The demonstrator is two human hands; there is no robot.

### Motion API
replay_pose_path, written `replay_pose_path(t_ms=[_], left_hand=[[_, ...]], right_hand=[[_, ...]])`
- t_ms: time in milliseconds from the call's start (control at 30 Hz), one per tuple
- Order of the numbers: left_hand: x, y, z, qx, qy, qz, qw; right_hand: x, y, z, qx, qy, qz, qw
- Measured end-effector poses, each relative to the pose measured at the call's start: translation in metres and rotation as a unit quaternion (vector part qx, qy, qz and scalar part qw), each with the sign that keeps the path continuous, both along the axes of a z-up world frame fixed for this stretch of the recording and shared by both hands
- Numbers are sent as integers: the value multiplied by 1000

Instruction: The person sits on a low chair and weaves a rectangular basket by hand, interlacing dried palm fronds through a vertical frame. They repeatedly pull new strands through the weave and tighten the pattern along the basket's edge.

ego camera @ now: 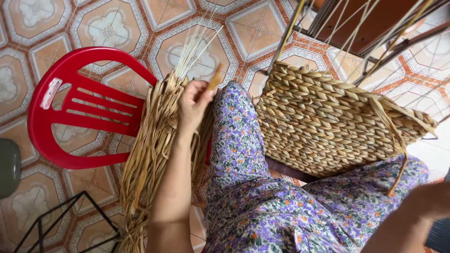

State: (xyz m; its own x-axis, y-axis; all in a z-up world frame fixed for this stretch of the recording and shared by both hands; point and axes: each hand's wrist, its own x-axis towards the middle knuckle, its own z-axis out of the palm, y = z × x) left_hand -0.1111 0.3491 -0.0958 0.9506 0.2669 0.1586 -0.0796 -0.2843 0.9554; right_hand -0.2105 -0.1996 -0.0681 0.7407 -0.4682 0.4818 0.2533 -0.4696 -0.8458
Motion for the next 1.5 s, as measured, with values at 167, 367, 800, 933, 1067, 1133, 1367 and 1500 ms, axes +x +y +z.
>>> replay_pose_path(t_ms=[167,367,800,933,1067,1133,1367,1500], left_hand=[[-6,-102,36,-176,-8,-230,957],[-11,-170,39,-85,-2,-311,947],[-11,-146,21,252,116,-347,896],[-13,-98,13,256,201,-265,908],[-18,-76,17,409,-32,-223,884],[-12,-103,40,414,-69,-190,888],[28,-270,50,153,-130,-330,922],[51,-342,44,199,-157,-289,923]], right_hand=[[32,175,75,159,233,234,931],[73,190,-24,298,182,296,889],[21,-54,50,541,-129,108,824],[5,-80,62,420,-55,74,903],[-7,-97,68,256,53,37,964],[-11,-104,69,199,88,23,976],[47,-22,68,-113,215,124,962],[81,13,54,-188,240,98,947]])
